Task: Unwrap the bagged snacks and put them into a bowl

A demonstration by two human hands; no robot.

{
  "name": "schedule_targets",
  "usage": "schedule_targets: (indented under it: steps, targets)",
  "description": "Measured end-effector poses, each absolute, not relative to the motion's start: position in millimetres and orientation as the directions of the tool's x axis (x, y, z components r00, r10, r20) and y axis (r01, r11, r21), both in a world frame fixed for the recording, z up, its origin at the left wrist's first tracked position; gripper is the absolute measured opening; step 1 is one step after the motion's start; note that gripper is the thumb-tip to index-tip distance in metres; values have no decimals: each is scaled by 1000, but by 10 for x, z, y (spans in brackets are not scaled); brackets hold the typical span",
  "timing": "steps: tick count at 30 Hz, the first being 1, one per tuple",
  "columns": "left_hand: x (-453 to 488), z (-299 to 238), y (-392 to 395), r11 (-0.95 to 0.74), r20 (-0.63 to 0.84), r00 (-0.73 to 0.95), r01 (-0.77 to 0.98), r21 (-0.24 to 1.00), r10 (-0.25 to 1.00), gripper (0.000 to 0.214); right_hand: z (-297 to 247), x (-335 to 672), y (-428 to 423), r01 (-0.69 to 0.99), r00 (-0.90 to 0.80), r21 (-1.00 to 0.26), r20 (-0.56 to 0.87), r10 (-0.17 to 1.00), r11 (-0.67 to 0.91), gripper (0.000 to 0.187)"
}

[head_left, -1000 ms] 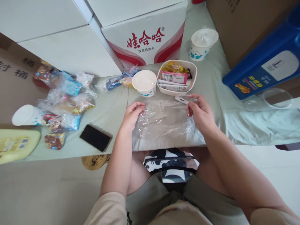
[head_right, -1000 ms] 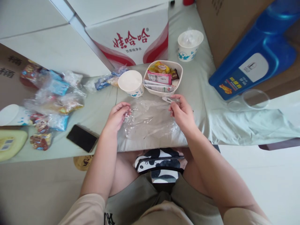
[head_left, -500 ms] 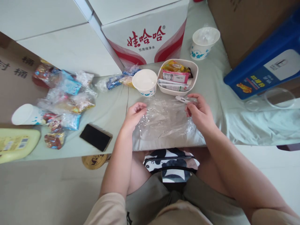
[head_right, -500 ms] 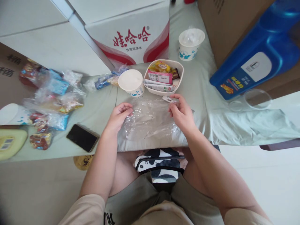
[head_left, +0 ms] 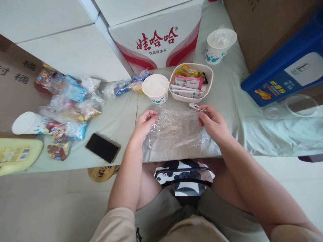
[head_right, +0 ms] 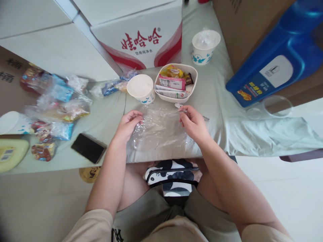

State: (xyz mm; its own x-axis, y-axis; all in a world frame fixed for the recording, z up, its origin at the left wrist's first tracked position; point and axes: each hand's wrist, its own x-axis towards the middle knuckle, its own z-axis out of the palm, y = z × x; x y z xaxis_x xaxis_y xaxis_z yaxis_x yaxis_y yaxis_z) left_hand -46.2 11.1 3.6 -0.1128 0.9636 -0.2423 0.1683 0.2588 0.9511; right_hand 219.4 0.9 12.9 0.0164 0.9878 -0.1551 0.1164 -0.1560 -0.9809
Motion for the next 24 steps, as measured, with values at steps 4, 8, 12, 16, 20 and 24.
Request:
schedule_targets:
  steps: [4, 8, 12, 16, 20, 24]
  targets:
    - [-446, 31, 107, 264, -247, -110, 179, 948, 963, 13, 89, 2197, 1, 147, -4, -978, -150, 989, -148, 15]
    - [-432, 14, 100, 268, -252, -99, 206, 941, 963, 11, 70, 2196, -7, 203, -57, -971, -138, 989, -123, 13]
    - [-427, -9, 92, 261, -249, -82, 226, 938, 965, 8, 56, 2195, -16, 287, -112, -954, -117, 987, -80, 13]
    - [-422, -16, 80, 254, -245, -67, 238, 938, 967, 6, 27, 2200, -19, 326, -125, -943, -114, 986, -68, 14]
    - [-414, -10, 69, 235, -231, -46, 258, 937, 972, 7, 7, 2205, -15, 338, -131, -939, -113, 985, -62, 14]
    - [-414, 1, 68, 228, -224, -43, 262, 938, 974, 8, 14, 2195, -16, 328, -131, -943, -111, 985, -62, 14]
